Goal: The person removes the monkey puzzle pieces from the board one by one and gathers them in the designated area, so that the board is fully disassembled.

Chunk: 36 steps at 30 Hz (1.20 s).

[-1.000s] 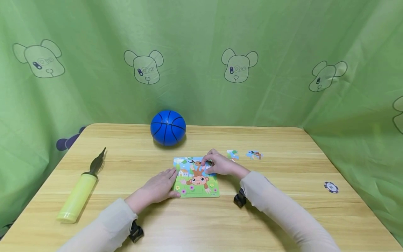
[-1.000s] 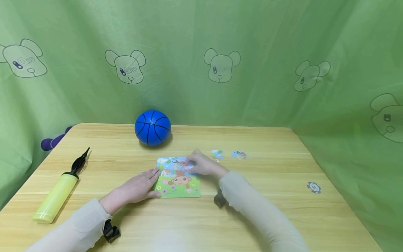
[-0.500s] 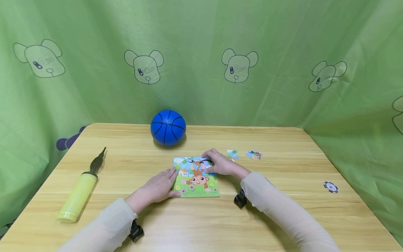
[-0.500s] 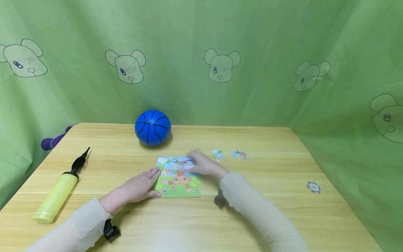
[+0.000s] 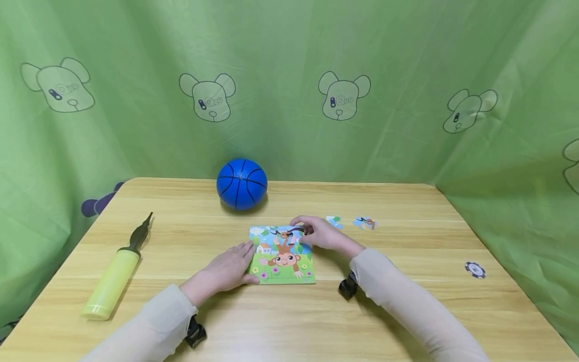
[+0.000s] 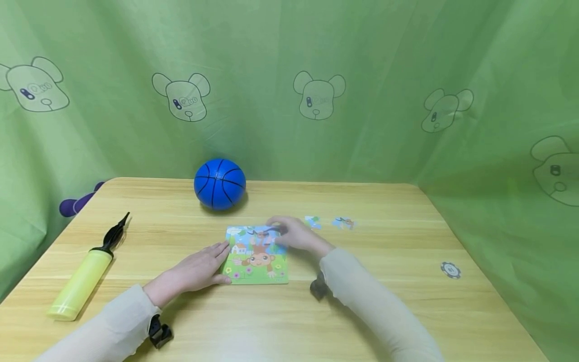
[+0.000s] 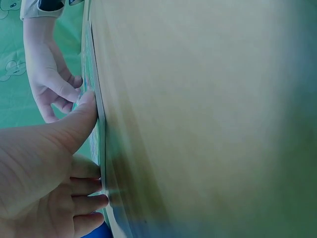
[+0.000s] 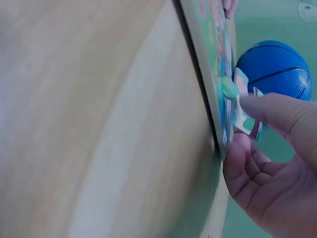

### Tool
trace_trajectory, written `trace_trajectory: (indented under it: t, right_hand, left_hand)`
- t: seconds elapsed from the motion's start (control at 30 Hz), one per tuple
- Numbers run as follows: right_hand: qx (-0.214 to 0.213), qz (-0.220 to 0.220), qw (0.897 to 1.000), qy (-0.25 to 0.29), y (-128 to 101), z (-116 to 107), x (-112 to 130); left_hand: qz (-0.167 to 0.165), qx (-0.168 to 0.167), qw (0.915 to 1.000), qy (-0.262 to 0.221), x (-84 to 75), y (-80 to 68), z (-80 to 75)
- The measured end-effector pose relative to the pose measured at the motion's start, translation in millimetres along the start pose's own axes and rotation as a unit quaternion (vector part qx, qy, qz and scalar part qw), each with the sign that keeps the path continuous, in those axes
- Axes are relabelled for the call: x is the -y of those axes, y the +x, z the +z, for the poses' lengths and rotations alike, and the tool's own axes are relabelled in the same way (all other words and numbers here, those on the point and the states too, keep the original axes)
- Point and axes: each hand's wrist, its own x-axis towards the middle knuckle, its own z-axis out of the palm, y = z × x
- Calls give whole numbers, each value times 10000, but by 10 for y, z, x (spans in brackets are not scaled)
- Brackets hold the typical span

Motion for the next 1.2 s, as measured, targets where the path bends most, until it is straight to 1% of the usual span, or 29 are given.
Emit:
trace_trajectory:
  t: [0.17,0.27,0.37,0.53,0.63,0.73,0.87,0.97,1.2]
  right_hand:
    - [14,201,9965,811,-27,-31,-30]
    - [-81,361,9926,1159,-60,-64,-33]
    - [-287,476,9888,1388,-119,-135,-54]
    - [-806,666,9779,1810,-269,-332,-110]
    - [-1154,789,9719,1894,-375,-471,-194]
    - [-1483,892,9671,1867,-497,-620,-304]
    - [-1862,905,9610,1836,-684,-823,-435]
    - [-2058,990,9540,1944,-822,-964,-541]
    - [-2396,1420,9376,2083,-1078,-1212,-858]
  left_hand:
    - [-28,20,10000,-18,-6,0,-7]
    - [-34,32,10000,-19,-11,1,-8]
    - [-35,43,10000,-44,-17,1,-10]
    - [-59,43,9999,-75,-20,0,-6]
    - [-64,26,9999,-74,-19,-4,-7]
    - [-59,15,9999,-84,-16,-6,-7]
    - [-49,7,10000,-72,-14,-9,-5]
    - [-50,-7,10000,-57,-13,-12,-2]
    - [-24,-53,10000,-49,-12,-7,7]
